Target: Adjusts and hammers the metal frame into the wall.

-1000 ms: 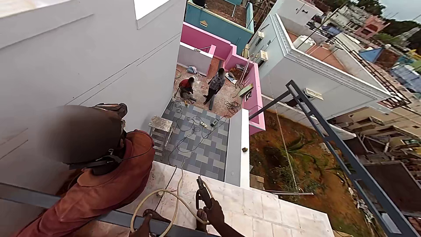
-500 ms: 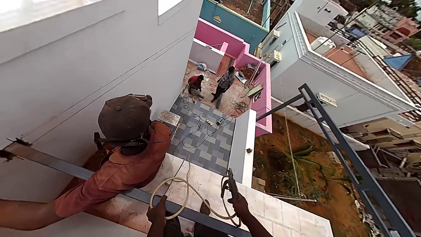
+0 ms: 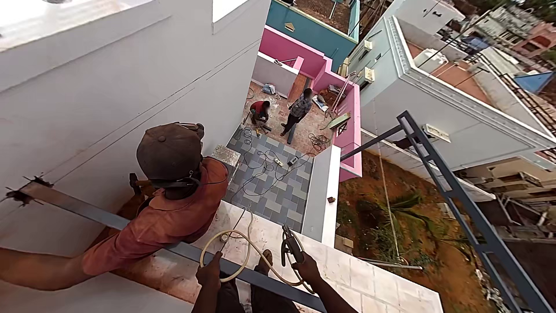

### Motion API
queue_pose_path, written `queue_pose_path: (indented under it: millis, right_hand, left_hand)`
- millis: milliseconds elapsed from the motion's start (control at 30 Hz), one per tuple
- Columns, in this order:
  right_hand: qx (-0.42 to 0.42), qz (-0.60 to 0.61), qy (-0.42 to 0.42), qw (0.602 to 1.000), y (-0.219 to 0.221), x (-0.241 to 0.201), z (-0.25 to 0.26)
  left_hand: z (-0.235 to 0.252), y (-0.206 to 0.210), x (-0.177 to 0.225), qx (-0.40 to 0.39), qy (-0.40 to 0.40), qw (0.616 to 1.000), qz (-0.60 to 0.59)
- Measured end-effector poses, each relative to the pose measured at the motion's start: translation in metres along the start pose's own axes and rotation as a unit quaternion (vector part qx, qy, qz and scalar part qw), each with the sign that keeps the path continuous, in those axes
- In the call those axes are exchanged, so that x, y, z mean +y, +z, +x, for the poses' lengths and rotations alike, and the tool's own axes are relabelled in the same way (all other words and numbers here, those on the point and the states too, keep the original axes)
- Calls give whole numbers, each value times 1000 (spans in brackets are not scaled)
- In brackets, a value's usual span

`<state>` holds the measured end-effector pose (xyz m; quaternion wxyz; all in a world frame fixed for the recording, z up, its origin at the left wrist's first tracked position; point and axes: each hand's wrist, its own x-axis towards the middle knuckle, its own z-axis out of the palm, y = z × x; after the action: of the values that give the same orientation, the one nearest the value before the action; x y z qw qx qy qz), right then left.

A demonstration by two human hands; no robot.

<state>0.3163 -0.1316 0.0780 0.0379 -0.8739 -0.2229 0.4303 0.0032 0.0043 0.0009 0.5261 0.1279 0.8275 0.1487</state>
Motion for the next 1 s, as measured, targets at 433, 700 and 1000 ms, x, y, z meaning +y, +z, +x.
queue_pose_path:
  millis: [433,700,1000]
  right_hand:
    - [8,21,-14,1000,-2,7,-3]
    - [15,13,-12,1000,1,4,-5]
    - [2,-11,-16,1000,1,-3,-6]
  left_hand:
    - [-4,-1,2,6,-3,1000,3]
    - [-4,-1,3,3,2,1000,5]
    - [-4,-1,3,1,1,1000,-2]
